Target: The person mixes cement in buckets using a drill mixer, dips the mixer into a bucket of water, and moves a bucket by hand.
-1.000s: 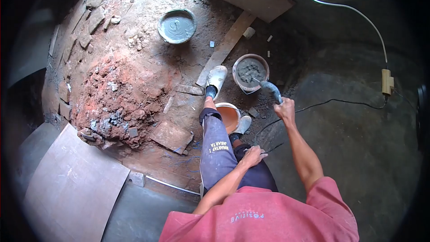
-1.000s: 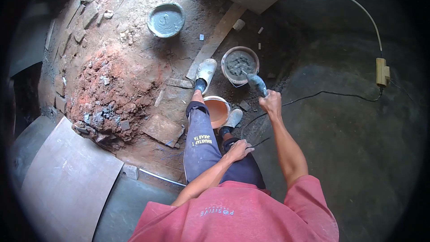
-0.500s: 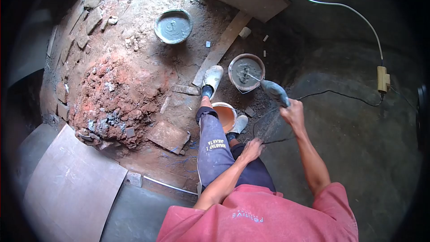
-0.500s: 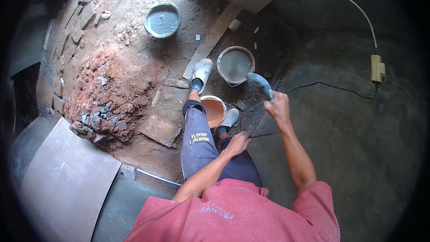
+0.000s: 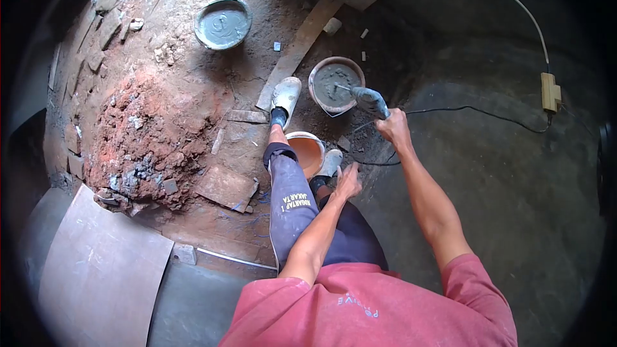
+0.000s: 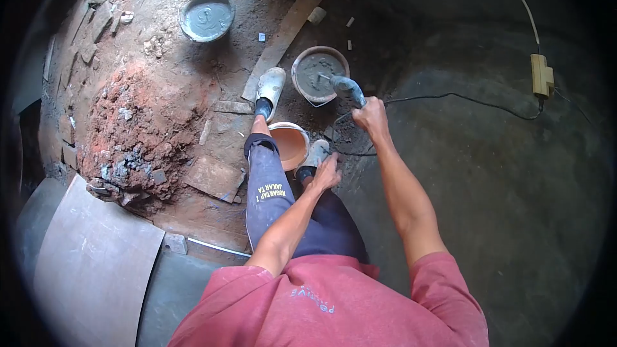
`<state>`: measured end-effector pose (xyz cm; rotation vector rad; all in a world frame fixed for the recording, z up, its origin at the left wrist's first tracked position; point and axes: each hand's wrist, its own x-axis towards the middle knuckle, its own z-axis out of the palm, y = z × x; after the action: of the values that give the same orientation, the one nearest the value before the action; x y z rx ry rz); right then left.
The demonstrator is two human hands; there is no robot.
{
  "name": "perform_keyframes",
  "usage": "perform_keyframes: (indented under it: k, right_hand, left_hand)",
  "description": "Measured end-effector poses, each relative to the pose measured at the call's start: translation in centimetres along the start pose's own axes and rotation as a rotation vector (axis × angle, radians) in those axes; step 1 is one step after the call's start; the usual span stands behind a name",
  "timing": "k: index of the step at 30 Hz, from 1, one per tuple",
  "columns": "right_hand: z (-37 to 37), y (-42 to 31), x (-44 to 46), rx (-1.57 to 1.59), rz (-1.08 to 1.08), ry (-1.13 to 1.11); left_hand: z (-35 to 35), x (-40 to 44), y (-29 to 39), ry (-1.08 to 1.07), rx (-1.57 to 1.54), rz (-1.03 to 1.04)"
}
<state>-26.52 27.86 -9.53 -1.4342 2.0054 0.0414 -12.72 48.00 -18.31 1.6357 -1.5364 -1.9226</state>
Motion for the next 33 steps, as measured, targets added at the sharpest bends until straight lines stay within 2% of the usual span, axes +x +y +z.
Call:
perform_keyframes:
  k: [2,3,7,9,11,13,14,15,16,17,18,19,20,21,22,23,28,31,32,33]
  right_hand:
    - [0.4,0.4,-0.5,0.024,0.0,0.0]
    - [0.6,0.6,-0.9,0.047,0.01,-0.002]
    - [1.4,1.0,-2.1,0.074,0.082,-0.03]
    - [1.9,1.3,-2.6,0.078,0.069,0.0]
    - [2.1,1.6,-2.9,0.095,0.062,-0.009]
    - [3.0,2.6,-2.6,0.086,0.07,0.006]
    - [3.4,3.2,-2.4,0.054,0.086,-0.008]
    - [3.4,3.2,-2.3,0.015,0.097,0.002]
    - [3.5,3.2,-2.4,-0.03,0.112,0.014]
    - [3.3,3.4,-2.3,0.016,0.113,0.008]
    - [3.4,3.8,-2.6,0.061,0.113,-0.009]
    - [3.4,4.1,-3.1,0.078,0.112,-0.024]
    - [3.5,4.1,-3.0,0.096,0.098,-0.034]
    - [4.7,4.6,-2.8,0.061,0.083,0.035]
    - [5.7,5.4,-2.3,0.029,0.077,0.106]
    - [5.2,5.1,-2.4,0.04,0.079,0.08]
    - [3.3,3.0,-2.9,0.1,0.124,-0.026]
    - [1.5,1.5,-3.7,0.122,0.123,-0.02]
    - [3.2,2.2,-2.6,0.022,0.113,0.081]
    - [4.3,3.1,-1.2,-0.026,0.094,0.093]
  left_hand:
    - [1.0,0.9,-0.3,-0.124,0.13,0.019]
    - [1.4,1.8,-0.6,-0.248,0.135,-0.059]
    - [2.2,2.3,-1.2,-0.277,0.169,-0.059]
    - [0.7,1.8,-1.5,-0.22,0.141,-0.023]
    - [-7.5,-1.2,3.7,-0.16,0.034,0.023]
    - [-15.8,-3.4,8.3,0.11,-0.114,0.16]
    - [-22.2,-5.7,14.5,0.275,0.016,0.275]
    - [-27.5,-8.3,20.7,0.374,-0.062,0.268]
    - [-32.1,-10.4,24.9,0.569,0.002,0.502]
    - [-35.5,-14.0,29.1,0.797,0.218,0.666]
    - [-37.9,-16.3,34.6,1.004,0.287,1.008]
    - [-41.1,-19.7,37.0,1.018,0.289,1.041]
    - [-45.1,-23.5,38.0,0.845,0.43,1.347]
    - [-45.9,-25.5,42.6,0.648,0.589,1.639]
    - [-44.3,-26.6,46.1,0.718,0.644,1.691]
    - [-43.3,-27.4,47.7,0.744,0.776,1.726]
    - [-40.3,-27.0,50.6,0.84,0.963,1.68]
    - [-40.7,-26.4,50.8,0.853,0.991,1.681]
    - [-40.7,-26.3,50.7,0.867,1.01,1.684]
    - [-41.0,-26.5,50.6,0.879,1.024,1.696]
